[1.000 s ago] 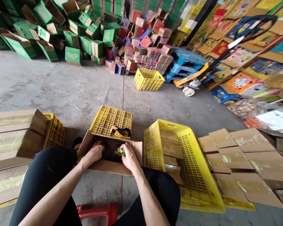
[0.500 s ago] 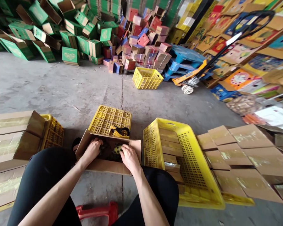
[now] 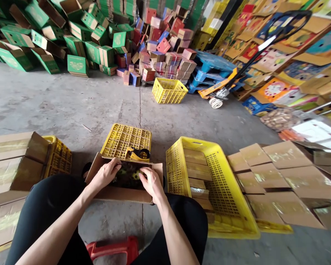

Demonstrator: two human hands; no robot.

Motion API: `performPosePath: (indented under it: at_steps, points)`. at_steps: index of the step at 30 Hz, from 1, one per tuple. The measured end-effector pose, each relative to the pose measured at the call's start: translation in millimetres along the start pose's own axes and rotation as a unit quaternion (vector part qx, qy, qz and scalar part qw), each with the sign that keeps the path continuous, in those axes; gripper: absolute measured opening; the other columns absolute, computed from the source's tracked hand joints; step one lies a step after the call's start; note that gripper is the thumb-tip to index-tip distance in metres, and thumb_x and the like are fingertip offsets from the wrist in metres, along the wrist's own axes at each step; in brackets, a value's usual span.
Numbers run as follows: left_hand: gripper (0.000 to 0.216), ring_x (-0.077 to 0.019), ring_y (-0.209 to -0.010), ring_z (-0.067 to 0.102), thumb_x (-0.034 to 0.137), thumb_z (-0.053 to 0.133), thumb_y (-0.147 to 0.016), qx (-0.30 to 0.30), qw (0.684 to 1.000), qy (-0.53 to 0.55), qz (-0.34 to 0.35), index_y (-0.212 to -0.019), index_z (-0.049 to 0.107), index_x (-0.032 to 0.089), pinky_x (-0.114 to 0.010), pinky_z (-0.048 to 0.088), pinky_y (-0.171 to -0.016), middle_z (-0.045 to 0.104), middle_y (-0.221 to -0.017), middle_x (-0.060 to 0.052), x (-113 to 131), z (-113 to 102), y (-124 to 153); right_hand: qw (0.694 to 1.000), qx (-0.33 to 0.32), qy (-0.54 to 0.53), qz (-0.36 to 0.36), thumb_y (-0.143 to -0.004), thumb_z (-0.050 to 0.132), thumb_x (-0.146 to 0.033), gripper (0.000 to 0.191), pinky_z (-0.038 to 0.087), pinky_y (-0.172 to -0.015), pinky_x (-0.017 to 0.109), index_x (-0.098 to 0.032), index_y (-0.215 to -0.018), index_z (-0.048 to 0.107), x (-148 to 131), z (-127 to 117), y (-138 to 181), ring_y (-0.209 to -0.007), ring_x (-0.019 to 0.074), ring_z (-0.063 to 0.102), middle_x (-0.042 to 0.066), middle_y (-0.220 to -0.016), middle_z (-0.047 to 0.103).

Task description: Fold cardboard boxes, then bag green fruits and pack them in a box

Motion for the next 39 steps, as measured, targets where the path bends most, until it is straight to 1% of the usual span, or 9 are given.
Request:
performPosePath:
  at_steps: [2, 5, 9, 14, 19, 22, 26, 33, 39]
  points:
    - [0.018, -0.0211, -0.089, 0.07, 0.039, 0.05, -0.1, 0.005, 0.998, 0.061, -0.012, -0.106, 0.058, 0.024, -0.03, 0.053, -0.083, 0.074, -0.097, -0.004, 13, -7, -1, 0.994, -0.017, -0.097, 0.037, -0.096, 0.068, -0.033, 0.037, 0.059, -0.103, 0.044, -0.021, -0.131, 0.07, 3, 2, -1, -0.118, 0.0288, 0.072, 0.013, -0.127, 0.075]
    - [0.024, -0.0215, -0.095, 0.07, 0.044, 0.051, -0.1, 0.013, 0.99, 0.133, -0.037, -0.105, 0.059, 0.022, -0.031, 0.053, -0.089, 0.073, -0.099, -0.005, 28, -10, -2, 0.964, -0.04, -0.25, 0.084, -0.09, 0.074, -0.043, 0.06, 0.061, -0.1, 0.043, -0.026, -0.146, 0.058, 6, 6, -3, -0.121, 0.0275, 0.071, 0.01, -0.137, 0.071]
    - [0.033, -0.0226, -0.096, 0.069, 0.052, 0.06, -0.094, 0.027, 0.97, 0.222, -0.095, -0.103, 0.061, 0.02, -0.032, 0.055, -0.089, 0.073, -0.1, -0.006, 32, -10, -2, 0.916, -0.054, -0.374, 0.134, -0.085, 0.077, -0.055, 0.056, 0.066, -0.09, 0.044, -0.024, -0.13, 0.069, 7, 9, -4, -0.106, 0.0275, 0.076, 0.009, -0.124, 0.075]
    - [0.05, -0.0269, -0.105, 0.071, 0.055, 0.073, -0.087, -0.074, 0.919, 0.358, -0.145, -0.12, 0.064, 0.019, -0.035, 0.057, -0.089, 0.076, -0.112, -0.009, 37, -1, 3, 0.919, -0.032, -0.363, 0.148, -0.078, 0.082, -0.062, 0.047, 0.067, -0.084, 0.042, -0.021, -0.1, 0.078, 5, 1, -4, -0.089, 0.0257, 0.076, 0.007, -0.101, 0.079]
    - [0.066, -0.0312, -0.108, 0.071, 0.04, 0.094, -0.066, -0.155, 0.907, 0.371, -0.124, -0.121, 0.07, 0.015, -0.04, 0.054, -0.099, 0.078, -0.115, -0.012, 43, 9, 3, 0.918, -0.044, -0.361, 0.157, -0.078, 0.081, -0.063, 0.045, 0.066, -0.082, 0.04, -0.022, -0.097, 0.08, -5, -7, -3, -0.087, 0.0252, 0.075, 0.005, -0.092, 0.079]
    - [0.071, -0.0322, -0.11, 0.071, 0.038, 0.096, -0.063, -0.156, 0.9, 0.389, -0.117, -0.125, 0.07, 0.015, -0.042, 0.053, -0.101, 0.078, -0.115, -0.012, 41, 12, 1, 0.915, -0.049, -0.369, 0.153, -0.081, 0.079, -0.06, 0.046, 0.066, -0.08, 0.039, -0.023, -0.108, 0.079, -10, -12, -4, -0.093, 0.0258, 0.076, 0.005, -0.1, 0.08]
    - [0.061, -0.0281, -0.104, 0.072, 0.037, 0.093, -0.068, -0.127, 0.896, 0.403, -0.138, -0.121, 0.072, 0.015, -0.037, 0.054, -0.095, 0.079, -0.115, -0.011, 35, 12, 1, 0.916, -0.091, -0.374, 0.112, -0.08, 0.084, -0.044, 0.055, 0.061, -0.097, 0.041, -0.026, -0.131, 0.07, -14, -12, -4, -0.111, 0.0258, 0.073, 0.006, -0.123, 0.076]
    - [0.044, -0.0258, -0.091, 0.075, 0.039, 0.092, -0.069, -0.128, 0.877, 0.428, -0.176, -0.104, 0.08, 0.015, -0.038, 0.058, -0.091, 0.082, -0.1, -0.008, 29, 25, 8, 0.942, -0.068, -0.307, 0.114, -0.08, 0.081, -0.035, 0.045, 0.062, -0.088, 0.04, -0.024, -0.124, 0.073, 0, -4, -3, -0.098, 0.026, 0.074, 0.005, -0.107, 0.079]
    - [0.051, -0.0296, -0.097, 0.078, 0.045, 0.094, -0.068, -0.107, 0.856, 0.456, -0.22, -0.108, 0.081, 0.015, -0.042, 0.062, -0.091, 0.083, -0.103, -0.011, 24, 37, 12, 0.938, -0.041, -0.322, 0.121, -0.081, 0.077, -0.032, 0.049, 0.063, -0.09, 0.038, -0.024, -0.128, 0.066, 2, 3, -3, -0.102, 0.0241, 0.075, 0.007, -0.12, 0.076]
Point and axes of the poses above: each hand's wrist, its own y-axis away from the middle knuckle, its own z-axis out of the palm, x = y × z, the point moved 5 cm from there along -y, towards the middle knuckle
